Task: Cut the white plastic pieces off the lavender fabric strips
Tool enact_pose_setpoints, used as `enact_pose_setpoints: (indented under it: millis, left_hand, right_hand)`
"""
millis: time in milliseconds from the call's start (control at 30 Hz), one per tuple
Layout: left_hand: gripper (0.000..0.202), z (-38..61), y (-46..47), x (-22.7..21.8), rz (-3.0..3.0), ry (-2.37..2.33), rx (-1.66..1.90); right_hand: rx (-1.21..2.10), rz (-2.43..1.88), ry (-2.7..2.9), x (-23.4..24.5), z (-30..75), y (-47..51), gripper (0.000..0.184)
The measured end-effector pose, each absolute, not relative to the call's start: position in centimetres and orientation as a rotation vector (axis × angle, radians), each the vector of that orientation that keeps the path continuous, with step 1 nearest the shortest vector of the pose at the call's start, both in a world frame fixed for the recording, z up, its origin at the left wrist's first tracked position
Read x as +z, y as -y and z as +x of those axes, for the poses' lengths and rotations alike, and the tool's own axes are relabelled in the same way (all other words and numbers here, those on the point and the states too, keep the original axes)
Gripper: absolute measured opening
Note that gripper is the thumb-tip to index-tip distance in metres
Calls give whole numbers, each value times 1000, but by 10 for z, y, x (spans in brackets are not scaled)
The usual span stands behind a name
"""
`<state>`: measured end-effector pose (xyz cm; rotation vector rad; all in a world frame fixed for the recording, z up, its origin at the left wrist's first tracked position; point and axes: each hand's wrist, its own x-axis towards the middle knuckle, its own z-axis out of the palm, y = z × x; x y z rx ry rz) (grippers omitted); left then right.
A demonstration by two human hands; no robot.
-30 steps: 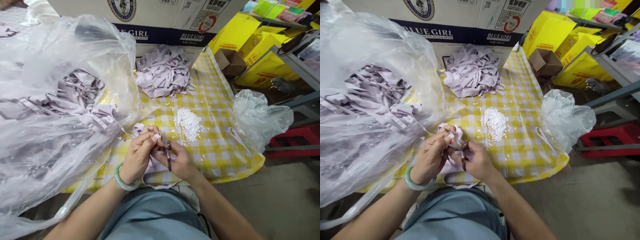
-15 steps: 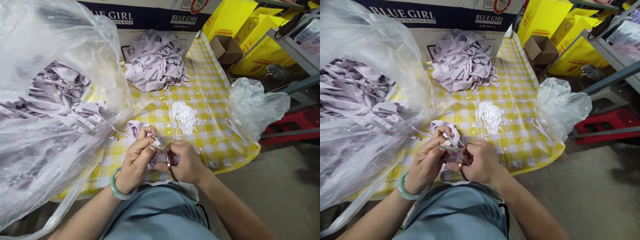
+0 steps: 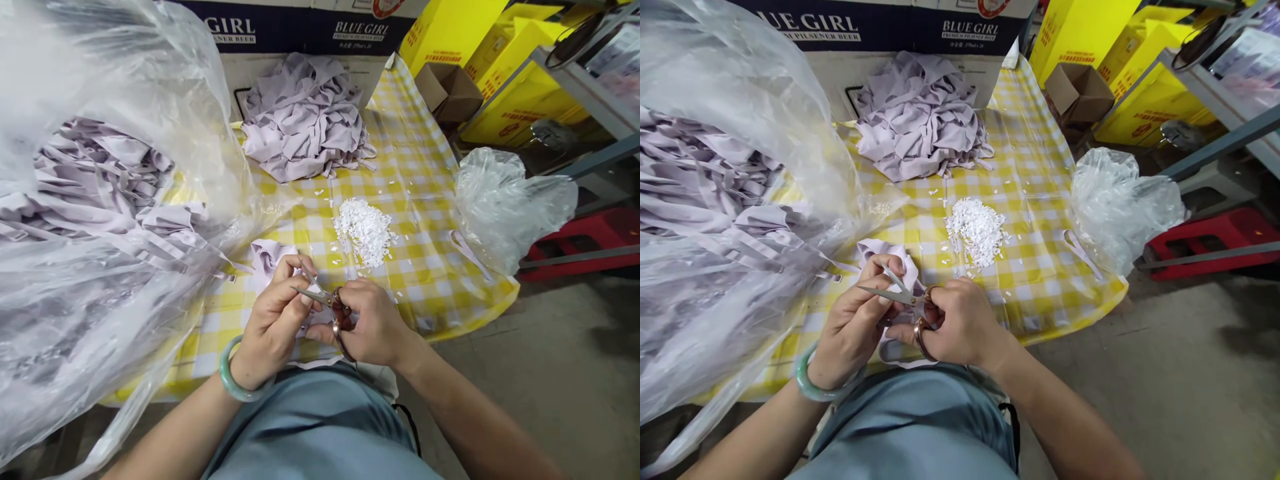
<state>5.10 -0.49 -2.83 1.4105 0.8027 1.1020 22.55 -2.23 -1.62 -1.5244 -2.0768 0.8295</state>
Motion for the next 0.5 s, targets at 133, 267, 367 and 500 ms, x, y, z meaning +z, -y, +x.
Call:
enact_pose_setpoints:
  millis: [133,267,367,500]
  left_hand:
    - [34,51,6,-30,1430,-860,1060]
    - [30,54,4,-28,1481,-831,1033]
    - [33,61,0,-25,1550,-801,995]
    - [38,76,-5,-28,1585,-782,906]
  right_hand:
    - [838,-1502,2052,-16,226,23,50]
    - [838,-1582,2025,-15,231,28,53]
    - [838,-1705,1982,-19,237,34,51]
    - [818,-1793,1911,-31,248,45,49]
